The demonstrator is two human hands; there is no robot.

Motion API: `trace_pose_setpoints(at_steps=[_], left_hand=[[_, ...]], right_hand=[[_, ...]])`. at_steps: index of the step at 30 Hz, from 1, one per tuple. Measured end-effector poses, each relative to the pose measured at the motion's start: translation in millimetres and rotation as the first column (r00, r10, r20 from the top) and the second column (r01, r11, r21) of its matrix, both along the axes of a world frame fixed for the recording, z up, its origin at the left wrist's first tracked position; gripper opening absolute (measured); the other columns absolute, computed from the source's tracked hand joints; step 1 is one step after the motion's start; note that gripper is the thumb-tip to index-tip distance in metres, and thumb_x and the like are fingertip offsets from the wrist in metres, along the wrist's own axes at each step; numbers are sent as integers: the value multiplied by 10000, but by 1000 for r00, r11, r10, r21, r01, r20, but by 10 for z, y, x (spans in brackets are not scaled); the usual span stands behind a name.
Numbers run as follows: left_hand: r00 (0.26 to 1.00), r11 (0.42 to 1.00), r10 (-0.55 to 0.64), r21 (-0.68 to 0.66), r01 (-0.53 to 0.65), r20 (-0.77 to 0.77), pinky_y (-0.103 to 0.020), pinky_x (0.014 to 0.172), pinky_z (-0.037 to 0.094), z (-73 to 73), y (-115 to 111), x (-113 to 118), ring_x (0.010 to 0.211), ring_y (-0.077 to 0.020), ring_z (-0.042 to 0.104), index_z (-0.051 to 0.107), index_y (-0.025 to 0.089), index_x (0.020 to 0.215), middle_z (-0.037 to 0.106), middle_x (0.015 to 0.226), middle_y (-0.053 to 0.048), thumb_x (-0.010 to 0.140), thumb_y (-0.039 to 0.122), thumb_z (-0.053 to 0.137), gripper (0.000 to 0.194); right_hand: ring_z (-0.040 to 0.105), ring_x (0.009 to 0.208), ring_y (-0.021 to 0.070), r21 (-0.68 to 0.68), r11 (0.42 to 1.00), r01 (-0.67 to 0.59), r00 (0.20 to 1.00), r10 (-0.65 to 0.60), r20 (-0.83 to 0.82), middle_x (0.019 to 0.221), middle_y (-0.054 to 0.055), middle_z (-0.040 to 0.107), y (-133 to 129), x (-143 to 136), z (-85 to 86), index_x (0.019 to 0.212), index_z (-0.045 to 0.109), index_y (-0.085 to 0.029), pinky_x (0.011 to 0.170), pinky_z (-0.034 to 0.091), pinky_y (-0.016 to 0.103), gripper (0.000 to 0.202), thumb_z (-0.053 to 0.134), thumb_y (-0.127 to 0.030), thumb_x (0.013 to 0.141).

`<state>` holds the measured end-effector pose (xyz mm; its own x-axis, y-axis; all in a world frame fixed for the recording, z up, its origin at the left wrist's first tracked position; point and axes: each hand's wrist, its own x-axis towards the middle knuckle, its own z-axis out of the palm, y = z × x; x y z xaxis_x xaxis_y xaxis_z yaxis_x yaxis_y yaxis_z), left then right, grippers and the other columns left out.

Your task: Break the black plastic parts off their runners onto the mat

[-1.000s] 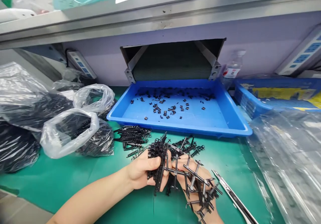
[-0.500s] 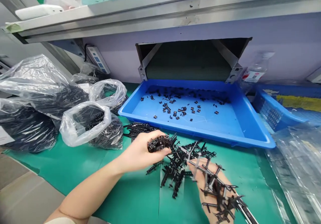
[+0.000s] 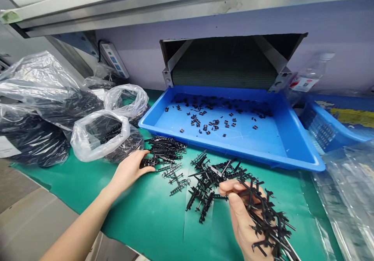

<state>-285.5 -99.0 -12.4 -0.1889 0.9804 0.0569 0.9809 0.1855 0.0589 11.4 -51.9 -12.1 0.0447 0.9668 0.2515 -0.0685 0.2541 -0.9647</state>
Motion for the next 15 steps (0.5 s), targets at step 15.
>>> trace_pose_setpoints(at_steps=[15], left_hand=[[923, 925, -376, 91, 368, 88, -278, 559, 425, -191, -187, 907, 690, -191, 498, 521, 139, 830, 546, 763, -61, 808, 355, 490, 219]], right_hand=[[541, 581, 137, 88, 993, -73, 991, 82, -108, 738, 12, 594, -11, -83, 69, 863, 511, -196, 587, 458, 272, 191, 644, -270, 746]])
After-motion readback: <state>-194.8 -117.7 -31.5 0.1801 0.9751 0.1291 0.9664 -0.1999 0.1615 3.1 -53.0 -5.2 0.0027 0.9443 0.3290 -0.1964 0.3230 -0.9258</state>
